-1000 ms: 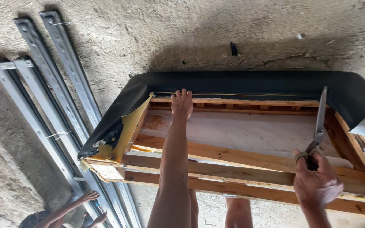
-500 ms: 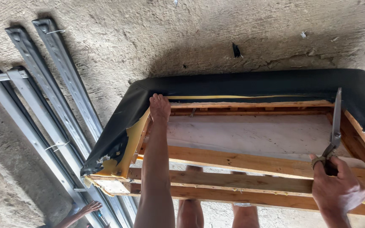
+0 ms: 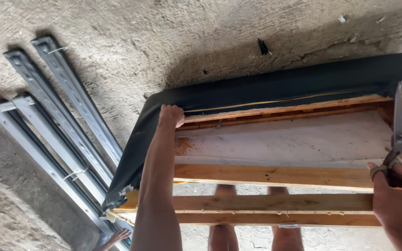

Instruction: The person strips old fabric and foam from a furniture frame using shears to cut along the edges and pull the material away.

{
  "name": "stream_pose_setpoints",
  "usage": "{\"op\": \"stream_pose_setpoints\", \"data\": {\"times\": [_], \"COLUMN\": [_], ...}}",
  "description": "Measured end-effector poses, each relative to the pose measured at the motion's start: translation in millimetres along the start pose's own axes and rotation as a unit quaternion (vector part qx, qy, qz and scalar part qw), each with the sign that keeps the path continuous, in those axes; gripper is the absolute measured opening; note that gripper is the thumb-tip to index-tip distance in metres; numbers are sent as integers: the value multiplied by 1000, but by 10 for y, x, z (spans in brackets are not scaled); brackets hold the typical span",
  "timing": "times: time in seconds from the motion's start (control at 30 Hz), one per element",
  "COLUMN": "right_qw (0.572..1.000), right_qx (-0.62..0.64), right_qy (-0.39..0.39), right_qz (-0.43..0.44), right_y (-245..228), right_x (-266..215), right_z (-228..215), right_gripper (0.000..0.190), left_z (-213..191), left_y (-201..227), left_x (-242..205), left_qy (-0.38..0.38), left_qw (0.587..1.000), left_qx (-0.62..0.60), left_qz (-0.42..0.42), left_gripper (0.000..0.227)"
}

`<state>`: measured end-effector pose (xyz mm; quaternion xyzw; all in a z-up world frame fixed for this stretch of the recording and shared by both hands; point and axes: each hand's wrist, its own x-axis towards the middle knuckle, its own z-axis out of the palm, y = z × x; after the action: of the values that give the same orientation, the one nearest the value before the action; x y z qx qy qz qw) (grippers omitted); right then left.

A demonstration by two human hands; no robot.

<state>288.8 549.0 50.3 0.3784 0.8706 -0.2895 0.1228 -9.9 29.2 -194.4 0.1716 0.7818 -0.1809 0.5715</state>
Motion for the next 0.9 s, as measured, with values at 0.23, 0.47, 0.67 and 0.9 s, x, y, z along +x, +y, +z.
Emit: {"op": "stream_pose_setpoints", "data": {"times": [0.23, 0.47, 0.67, 0.9], "right_qw": [1000, 997, 999, 999], "right_qx": [24, -75, -34, -35], "right_qy": [12, 18, 20, 10], "right_qz": [10, -30, -17, -7], "right_y": [43, 123, 134, -39], "right_x": [-120, -198, -128, -104], "right_z": [24, 8, 54, 16], "right_gripper": [25, 27, 26, 26], "left_z": [103, -12, 22, -108], "left_y": [-99, -97, -65, -144], "left_x": [-42, -197, -351, -405], "left_qy": [13, 63, 131, 197], "left_qw": [999, 995, 989, 972], "left_qx": [-19, -1, 37, -127], "left_qz": [46, 76, 51, 0], "left_gripper": [39, 35, 24, 20]}}
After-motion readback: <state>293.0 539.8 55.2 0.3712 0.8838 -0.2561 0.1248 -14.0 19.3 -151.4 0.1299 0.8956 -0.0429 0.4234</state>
